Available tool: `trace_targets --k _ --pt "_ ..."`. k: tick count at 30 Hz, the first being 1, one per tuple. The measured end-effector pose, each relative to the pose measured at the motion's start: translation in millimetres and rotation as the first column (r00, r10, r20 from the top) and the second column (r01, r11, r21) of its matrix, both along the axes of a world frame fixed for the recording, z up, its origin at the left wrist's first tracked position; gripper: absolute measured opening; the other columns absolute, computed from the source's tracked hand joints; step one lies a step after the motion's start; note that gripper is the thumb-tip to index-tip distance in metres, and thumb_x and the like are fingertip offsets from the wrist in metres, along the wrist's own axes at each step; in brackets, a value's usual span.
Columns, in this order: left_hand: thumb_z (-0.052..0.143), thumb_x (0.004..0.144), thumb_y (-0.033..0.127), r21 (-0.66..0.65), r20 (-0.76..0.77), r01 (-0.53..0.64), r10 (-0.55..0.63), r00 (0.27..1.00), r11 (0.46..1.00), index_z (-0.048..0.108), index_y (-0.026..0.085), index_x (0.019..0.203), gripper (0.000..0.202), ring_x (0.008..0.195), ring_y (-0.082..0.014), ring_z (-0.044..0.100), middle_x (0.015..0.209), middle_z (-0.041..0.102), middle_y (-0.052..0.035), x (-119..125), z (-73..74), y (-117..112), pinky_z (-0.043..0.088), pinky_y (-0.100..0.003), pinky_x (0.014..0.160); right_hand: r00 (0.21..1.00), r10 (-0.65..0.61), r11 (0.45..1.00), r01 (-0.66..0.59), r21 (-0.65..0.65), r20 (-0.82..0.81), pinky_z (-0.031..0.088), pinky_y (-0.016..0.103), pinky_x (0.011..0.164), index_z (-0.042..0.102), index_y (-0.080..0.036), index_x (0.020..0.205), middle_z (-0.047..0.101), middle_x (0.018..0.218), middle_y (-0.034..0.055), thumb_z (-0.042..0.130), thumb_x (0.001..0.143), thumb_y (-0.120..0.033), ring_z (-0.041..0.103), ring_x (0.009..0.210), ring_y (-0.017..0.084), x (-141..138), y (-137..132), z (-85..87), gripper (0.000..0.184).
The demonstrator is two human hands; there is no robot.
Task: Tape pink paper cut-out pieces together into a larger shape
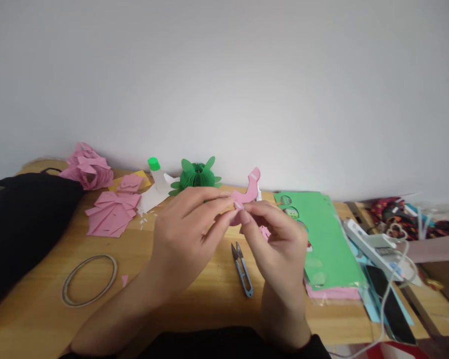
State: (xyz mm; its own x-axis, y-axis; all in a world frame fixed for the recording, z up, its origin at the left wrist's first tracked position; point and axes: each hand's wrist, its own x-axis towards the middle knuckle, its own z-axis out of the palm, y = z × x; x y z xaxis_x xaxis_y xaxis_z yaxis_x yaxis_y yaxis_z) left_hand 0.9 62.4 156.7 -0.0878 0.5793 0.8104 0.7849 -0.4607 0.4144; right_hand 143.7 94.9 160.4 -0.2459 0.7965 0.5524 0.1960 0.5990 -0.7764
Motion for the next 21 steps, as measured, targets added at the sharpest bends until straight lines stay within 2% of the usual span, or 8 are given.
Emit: trace_targets --k 5,9,13,21 --pt "0.064 0.091 0.016 0.029 -0.050 0.050 -0.049 0.998 0.998 0.066 0.021 0.099 0.011 0.087 -0.0180 0.070 0.096 0.075 -0.0033 1.3 -3.2 0.9 0.057 -0.035 0.076 0.993 -0.036 0.983 0.014 0.182 0.116 0.052 0.025 0.056 0.068 -0.021 0.097 0.074 0.084 0.0014 0.059 0.085 -0.005 0.064 0.067 0.012 3.3 -1.2 2.1 0.022" --pt "0.062 0.092 0.015 0.014 -0.080 0.035 -0.034 0.996 0.999 0.065 0.024 0.101 0.014 0.088 -0.0183 0.070 0.098 0.075 -0.0024 0.4 -3.4 0.9 0.057 -0.037 0.080 0.973 -0.069 0.962 0.006 0.271 0.220 0.056 0.029 0.065 0.066 -0.021 0.101 0.074 0.089 0.0031 0.057 0.088 -0.005 0.067 0.075 0.015 6.7 -1.9 3.0 0.022" --pt "0.063 0.090 0.011 0.057 -0.129 0.039 -0.031 0.991 0.998 0.066 0.020 0.100 0.013 0.087 -0.0188 0.070 0.097 0.076 -0.0043 -1.2 -4.5 1.1 0.057 -0.036 0.079 0.953 -0.090 0.954 -0.002 0.301 0.290 0.056 0.028 0.069 0.065 -0.020 0.103 0.074 0.092 0.0038 0.058 0.089 -0.006 0.068 0.080 0.015 9.6 -3.7 3.0 0.020" --pt "0.060 0.091 0.010 0.036 -0.143 0.033 -0.027 0.989 0.999 0.067 0.020 0.101 0.016 0.089 -0.0188 0.070 0.098 0.076 -0.0034 -2.6 -4.1 -0.5 0.056 -0.036 0.081 0.943 -0.093 0.947 -0.016 0.322 0.321 0.055 0.026 0.069 0.065 -0.018 0.103 0.074 0.091 0.0035 0.058 0.089 -0.006 0.068 0.080 0.014 11.2 -3.7 4.5 0.019"
